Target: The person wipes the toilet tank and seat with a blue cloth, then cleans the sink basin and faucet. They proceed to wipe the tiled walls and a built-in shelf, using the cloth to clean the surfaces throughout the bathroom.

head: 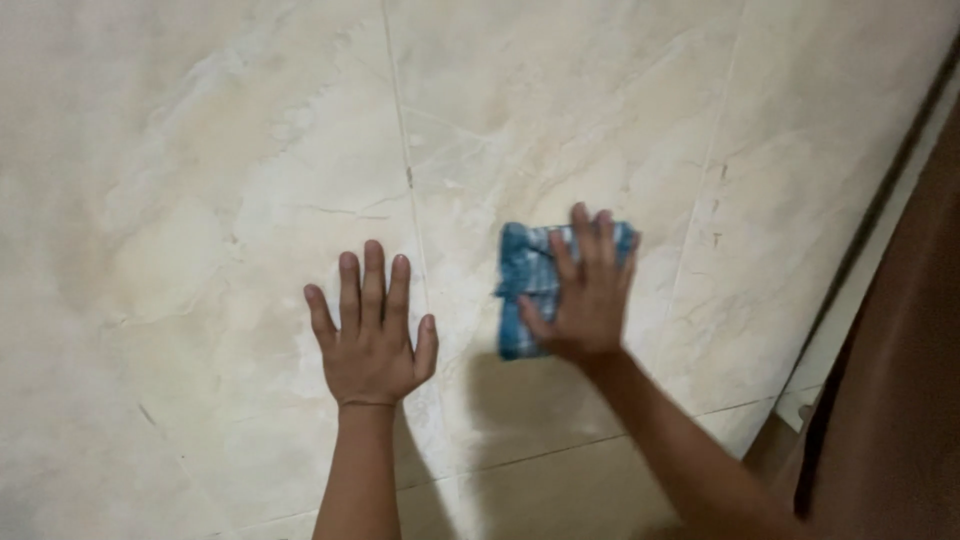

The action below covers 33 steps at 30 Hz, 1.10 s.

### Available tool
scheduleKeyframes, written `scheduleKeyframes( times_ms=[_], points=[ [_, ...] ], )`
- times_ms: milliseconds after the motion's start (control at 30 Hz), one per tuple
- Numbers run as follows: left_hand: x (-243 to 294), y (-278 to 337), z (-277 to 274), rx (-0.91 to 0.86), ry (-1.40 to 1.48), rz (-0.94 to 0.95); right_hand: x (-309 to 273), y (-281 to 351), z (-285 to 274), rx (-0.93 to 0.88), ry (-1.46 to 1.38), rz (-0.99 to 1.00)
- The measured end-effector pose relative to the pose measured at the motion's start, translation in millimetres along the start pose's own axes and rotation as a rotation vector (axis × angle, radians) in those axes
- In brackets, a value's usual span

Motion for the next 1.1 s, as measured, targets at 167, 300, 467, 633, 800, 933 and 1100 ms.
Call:
scheduleKeyframes(
  times_ms=[167, 300, 467, 633, 800, 933, 1100],
  points=[
    [0, -2, -1, 0.005, 0.023, -0.005, -21, 44, 16, -0.337, 0.032, -0.362],
    [-4, -4, -2, 0.06, 0.036, 0.003, 37, 53, 7, -0.254, -0.099, -0.384],
    [-1, 1, 1, 0.013, 0.022, 0.005, 38, 12, -18, -0.055, 0.112, -0.106],
    [1, -2, -3, 0.02, 0.009, 0.009, -6, 24, 10, -0.123, 0.016, -0.135],
    [-3, -5, -4, 0.052, 0.026, -0.006, 12, 57, 7, -0.296, -0.004, -0.483],
    [-4, 2, -2, 0.016, 0.022, -0.016, 36, 34, -5, -0.189, 0.051, -0.252],
    [0, -2, 1, -0.001, -0.005, 0.005, 13, 1, -9, 0.035, 0.06, 0.068]
  ],
)
Point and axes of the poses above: each hand's wrist, its own y-axis away from the middle knuckle, its own z-axis out of the palm, x = y × z, the point moved 3 cm from there along -y, towards the middle knuckle, and after that the axes turned 4 degrees about z, right-handed, at the moved point
